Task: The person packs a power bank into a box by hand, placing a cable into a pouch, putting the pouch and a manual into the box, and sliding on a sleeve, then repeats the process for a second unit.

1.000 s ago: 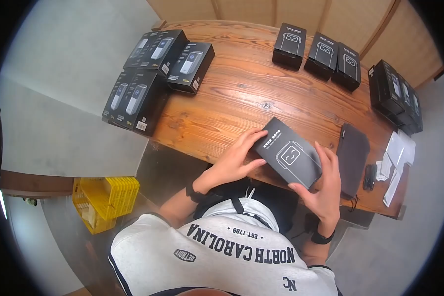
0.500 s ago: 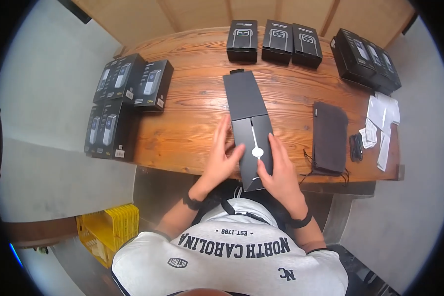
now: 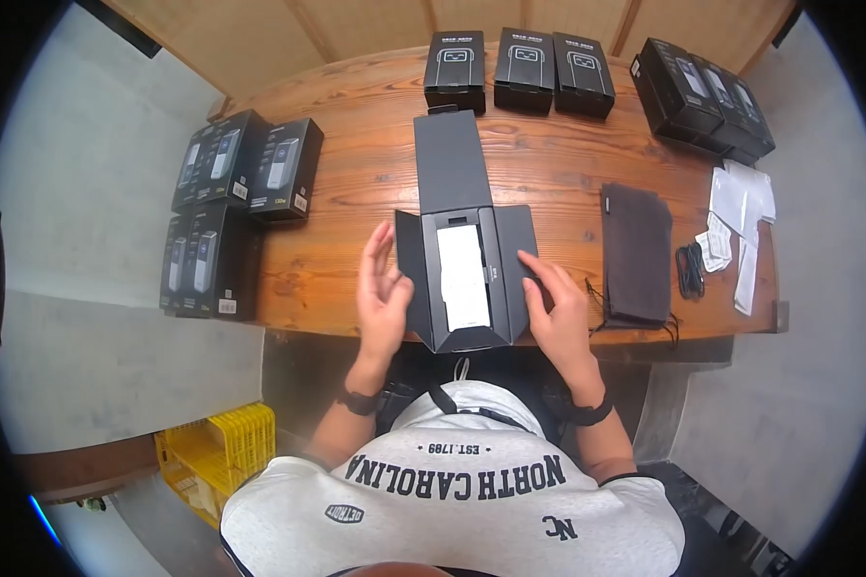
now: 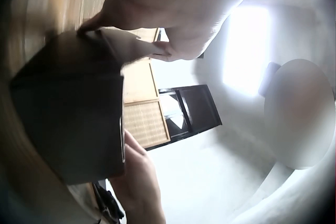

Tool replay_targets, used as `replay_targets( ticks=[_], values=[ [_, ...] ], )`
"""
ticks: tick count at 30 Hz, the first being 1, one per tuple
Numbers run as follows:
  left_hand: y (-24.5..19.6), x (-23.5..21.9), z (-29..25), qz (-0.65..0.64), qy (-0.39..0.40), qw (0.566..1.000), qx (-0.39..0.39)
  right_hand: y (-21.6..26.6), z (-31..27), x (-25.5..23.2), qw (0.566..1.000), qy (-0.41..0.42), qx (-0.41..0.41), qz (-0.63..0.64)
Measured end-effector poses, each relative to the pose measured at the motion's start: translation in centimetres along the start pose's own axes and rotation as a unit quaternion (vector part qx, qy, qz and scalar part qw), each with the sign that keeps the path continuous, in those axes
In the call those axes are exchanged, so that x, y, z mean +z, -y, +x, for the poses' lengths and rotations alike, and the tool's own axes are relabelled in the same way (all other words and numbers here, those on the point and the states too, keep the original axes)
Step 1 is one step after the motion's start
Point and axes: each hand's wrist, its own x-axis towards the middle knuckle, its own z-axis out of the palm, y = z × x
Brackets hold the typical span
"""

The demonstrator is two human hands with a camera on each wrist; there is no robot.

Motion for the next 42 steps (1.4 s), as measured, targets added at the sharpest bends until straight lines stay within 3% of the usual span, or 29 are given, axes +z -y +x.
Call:
replay_targets(
  ticks=[2,3,4,5,6,9,14,19,23,28,31,33,34,36,42],
  values=[
    [0.0,-1.4,-0.2,0.017,-0.014,0.999,-0.028,0.2,-0.1,0.3,0.987,-0.019,-0.103,-0.119],
    [0.2,-1.8,-0.3,0.162,-0.035,0.986,0.037,0.6,-0.2,0.5,0.988,-0.026,-0.101,-0.116],
    [0.1,-2.2,-0.4,0.163,-0.034,0.985,0.035,0.8,-0.1,0.6,0.988,-0.026,-0.099,-0.115],
    [-0.2,-2.4,-0.5,0.321,0.006,0.942,0.096,1.0,0.1,0.6,0.98,-0.024,-0.129,-0.147],
    [-0.5,-2.5,-0.5,0.469,0.045,0.868,0.155,1.2,0.3,0.6,0.971,-0.022,-0.16,-0.179],
    [-0.9,-2.0,-0.7,0.475,0.07,0.863,0.158,1.5,0.8,0.6,0.954,0.033,-0.201,-0.219],
    [-1.1,-0.9,-0.5,0.507,0.122,0.831,0.197,2.6,0.9,1.6,0.956,0.05,-0.197,-0.21],
    [-0.4,-0.7,-0.7,0.488,0.128,0.841,0.192,2.3,0.2,2.9,0.96,0.09,-0.172,-0.201],
    [0.1,-1.1,-0.9,0.476,0.127,0.85,0.186,2.4,0.2,3.0,0.976,0.075,-0.135,-0.152],
    [0.5,-1.2,-0.9,0.469,0.128,0.854,0.187,2.6,1.0,4.1,0.971,0.019,-0.145,-0.187],
    [0.1,-0.8,-1.2,0.455,0.106,0.867,0.175,1.9,1.7,3.8,0.982,0.013,-0.144,-0.123],
    [0.0,-0.8,-1.3,0.448,0.106,0.872,0.167,2.1,2.1,2.5,0.992,0.022,-0.121,-0.024],
    [0.0,-0.9,-1.3,0.451,0.106,0.87,0.165,2.0,2.5,1.3,0.988,0.003,-0.154,0.005],
    [-0.1,-1.1,-1.3,0.45,0.114,0.87,0.166,1.6,2.4,-1.7,0.991,-0.017,-0.061,0.114],
    [-0.2,-1.2,-1.1,0.458,0.127,0.864,0.165,-4.5,4.0,-15.4,0.954,-0.279,0.061,0.092]
  ],
)
